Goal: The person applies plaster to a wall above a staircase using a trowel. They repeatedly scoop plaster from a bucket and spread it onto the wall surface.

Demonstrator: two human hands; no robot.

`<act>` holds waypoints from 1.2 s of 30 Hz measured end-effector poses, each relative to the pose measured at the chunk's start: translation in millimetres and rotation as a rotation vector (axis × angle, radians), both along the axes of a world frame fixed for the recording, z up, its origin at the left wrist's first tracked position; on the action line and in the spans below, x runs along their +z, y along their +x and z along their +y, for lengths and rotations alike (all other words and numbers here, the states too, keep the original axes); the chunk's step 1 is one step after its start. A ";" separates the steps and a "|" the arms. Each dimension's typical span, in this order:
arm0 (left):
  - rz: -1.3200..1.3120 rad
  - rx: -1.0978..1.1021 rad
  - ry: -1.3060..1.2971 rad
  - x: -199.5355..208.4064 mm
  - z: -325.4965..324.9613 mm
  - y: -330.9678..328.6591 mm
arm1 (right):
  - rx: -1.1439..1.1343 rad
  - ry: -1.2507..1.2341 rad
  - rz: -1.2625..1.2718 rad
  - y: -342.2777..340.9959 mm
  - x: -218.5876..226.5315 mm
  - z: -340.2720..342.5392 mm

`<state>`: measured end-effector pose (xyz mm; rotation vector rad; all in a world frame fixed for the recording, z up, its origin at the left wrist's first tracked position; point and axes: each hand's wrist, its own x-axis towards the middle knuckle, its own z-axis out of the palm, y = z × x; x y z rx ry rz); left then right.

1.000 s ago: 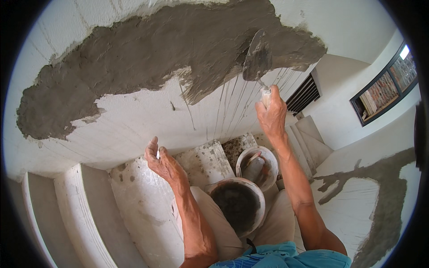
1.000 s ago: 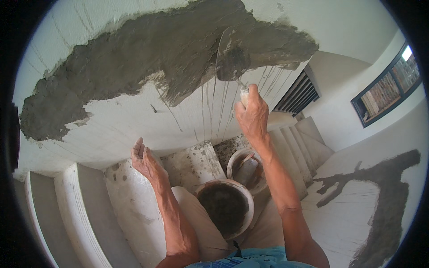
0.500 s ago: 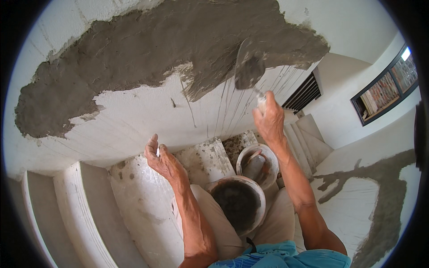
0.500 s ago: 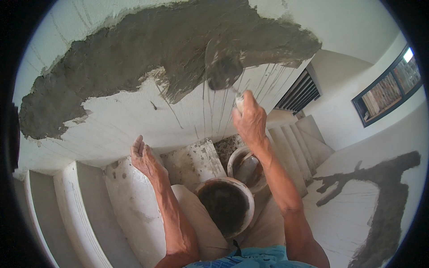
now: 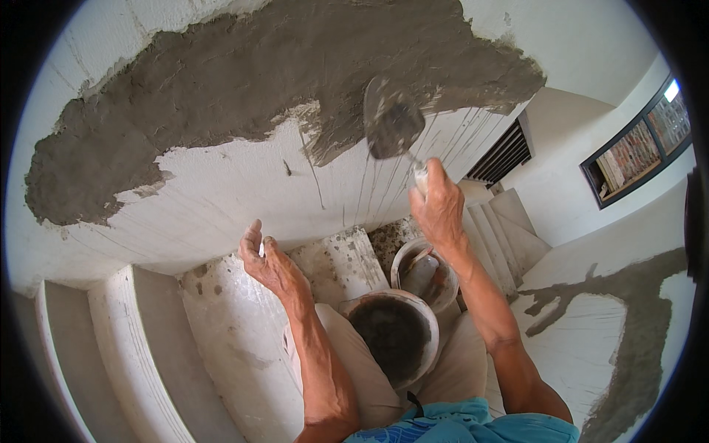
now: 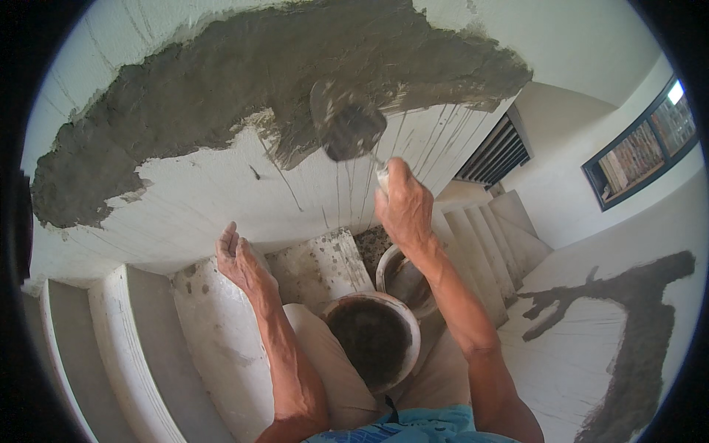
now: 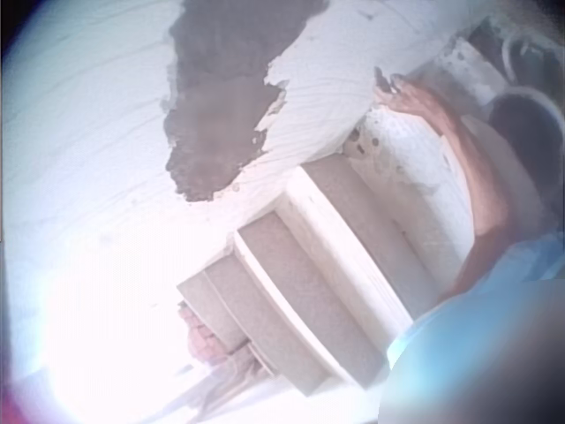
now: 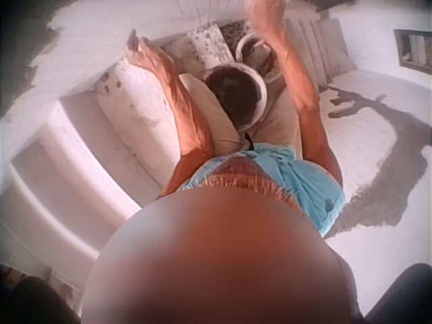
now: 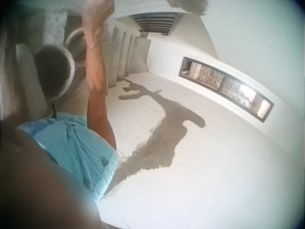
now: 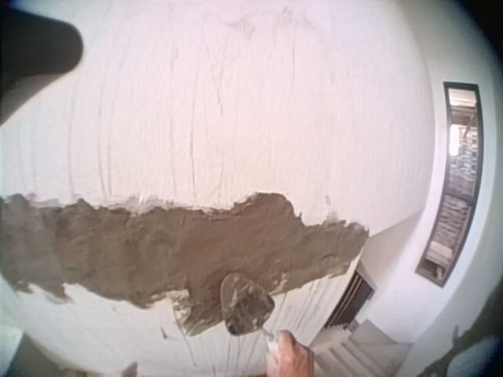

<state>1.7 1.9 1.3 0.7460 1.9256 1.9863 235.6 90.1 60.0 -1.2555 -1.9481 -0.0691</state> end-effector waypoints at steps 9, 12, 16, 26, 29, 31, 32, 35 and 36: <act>0.003 0.003 0.018 -6.2 0.1 -4.0 | 0.101 -0.074 -0.148 -12.4 -32.7 -1.8; -0.009 0.011 0.011 -7.1 0.9 -4.1 | 0.108 -0.072 -0.086 -8.5 -36.1 -7.8; 0.012 0.020 -0.004 -8.1 1.1 -3.3 | -0.007 -0.042 0.019 -0.9 -18.4 3.3; 0.021 0.007 0.020 -10.6 2.3 -4.0 | 0.116 -0.114 -0.201 -7.5 -50.4 -12.3; -0.003 0.002 0.007 -0.5 1.5 0.0 | 0.096 -0.082 -0.079 -6.1 -45.2 -10.7; -0.015 0.016 0.004 -1.1 1.8 -0.5 | 0.039 -0.052 -0.020 -7.7 -30.3 -3.1; -0.020 0.025 0.002 -1.8 1.3 -1.4 | 0.011 -0.038 0.010 -9.1 -25.8 1.6; 0.012 0.018 0.005 -3.0 1.3 -1.1 | -0.025 -0.071 0.067 -13.3 -23.4 12.3; 0.012 0.010 0.011 -3.9 2.4 0.0 | -0.008 -0.058 0.005 -12.3 -29.2 12.4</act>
